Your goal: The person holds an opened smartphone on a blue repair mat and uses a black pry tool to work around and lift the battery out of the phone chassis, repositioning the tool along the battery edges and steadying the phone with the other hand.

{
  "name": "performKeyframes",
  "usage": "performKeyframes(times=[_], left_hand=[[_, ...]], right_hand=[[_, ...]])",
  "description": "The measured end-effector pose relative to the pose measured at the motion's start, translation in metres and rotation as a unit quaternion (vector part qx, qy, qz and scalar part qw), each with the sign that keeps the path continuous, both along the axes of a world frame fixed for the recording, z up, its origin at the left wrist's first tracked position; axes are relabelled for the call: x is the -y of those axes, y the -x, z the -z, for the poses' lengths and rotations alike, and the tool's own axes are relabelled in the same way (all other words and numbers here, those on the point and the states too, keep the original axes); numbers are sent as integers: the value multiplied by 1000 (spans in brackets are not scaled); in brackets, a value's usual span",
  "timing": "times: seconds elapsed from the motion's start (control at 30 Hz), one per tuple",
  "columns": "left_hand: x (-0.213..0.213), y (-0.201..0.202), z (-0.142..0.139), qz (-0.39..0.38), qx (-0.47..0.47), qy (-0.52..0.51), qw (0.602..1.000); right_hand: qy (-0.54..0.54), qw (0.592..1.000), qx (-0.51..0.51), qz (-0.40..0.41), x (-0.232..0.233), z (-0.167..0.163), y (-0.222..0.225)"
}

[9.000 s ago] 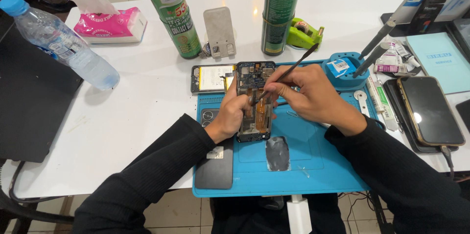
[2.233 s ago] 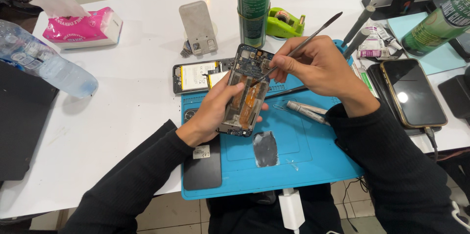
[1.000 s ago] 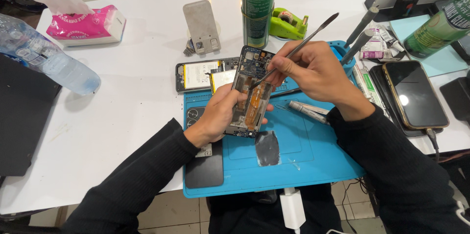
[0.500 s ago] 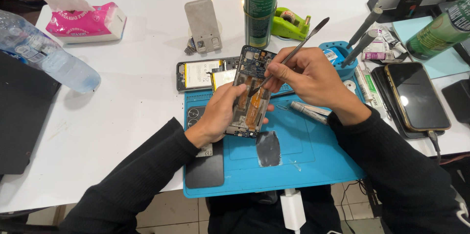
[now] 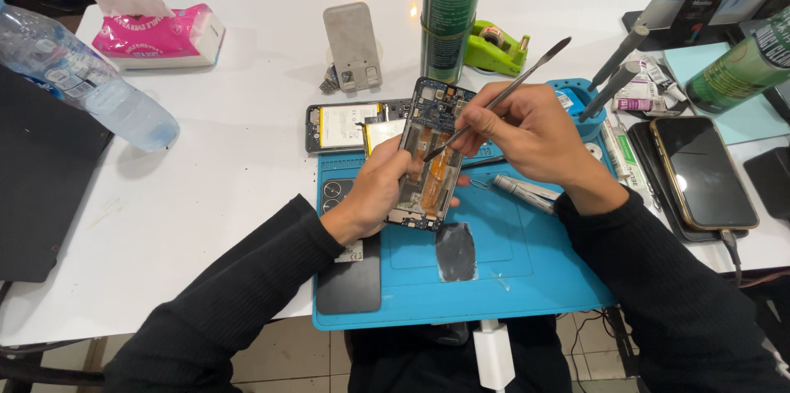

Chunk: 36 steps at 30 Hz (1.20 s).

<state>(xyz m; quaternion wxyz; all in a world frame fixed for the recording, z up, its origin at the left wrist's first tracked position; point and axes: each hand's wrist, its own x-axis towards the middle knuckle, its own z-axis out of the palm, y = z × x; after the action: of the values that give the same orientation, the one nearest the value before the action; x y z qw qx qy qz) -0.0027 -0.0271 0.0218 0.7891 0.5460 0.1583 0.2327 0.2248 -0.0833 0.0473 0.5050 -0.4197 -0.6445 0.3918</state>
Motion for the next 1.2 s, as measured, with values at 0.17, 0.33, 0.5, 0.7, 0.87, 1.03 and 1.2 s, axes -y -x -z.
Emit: performKeyframes(times=[0.17, 0.33, 0.5, 0.7, 0.87, 1.03, 1.2], left_hand=[[4, 1, 3, -3, 9, -27, 1000], [5, -4, 12, -9, -3, -11, 1000], [1, -6, 23, 2, -10, 0, 1000], [-2, -6, 27, 7, -35, 3, 999], [-3, -6, 27, 11, -26, 9, 1000], [-4, -5, 28, 10, -30, 18, 999], [-6, -6, 30, 13, -28, 9, 999]], right_hand=[[21, 999, 46, -10, 1, 2, 7], [5, 998, 67, -13, -1, 1, 4], [-11, 995, 95, -33, -2, 5, 8], [26, 993, 118, -10, -3, 2, 8], [21, 993, 117, -25, 0, 1, 11], [25, 993, 110, -23, -3, 2, 8], [40, 995, 92, -4, -4, 6, 5]])
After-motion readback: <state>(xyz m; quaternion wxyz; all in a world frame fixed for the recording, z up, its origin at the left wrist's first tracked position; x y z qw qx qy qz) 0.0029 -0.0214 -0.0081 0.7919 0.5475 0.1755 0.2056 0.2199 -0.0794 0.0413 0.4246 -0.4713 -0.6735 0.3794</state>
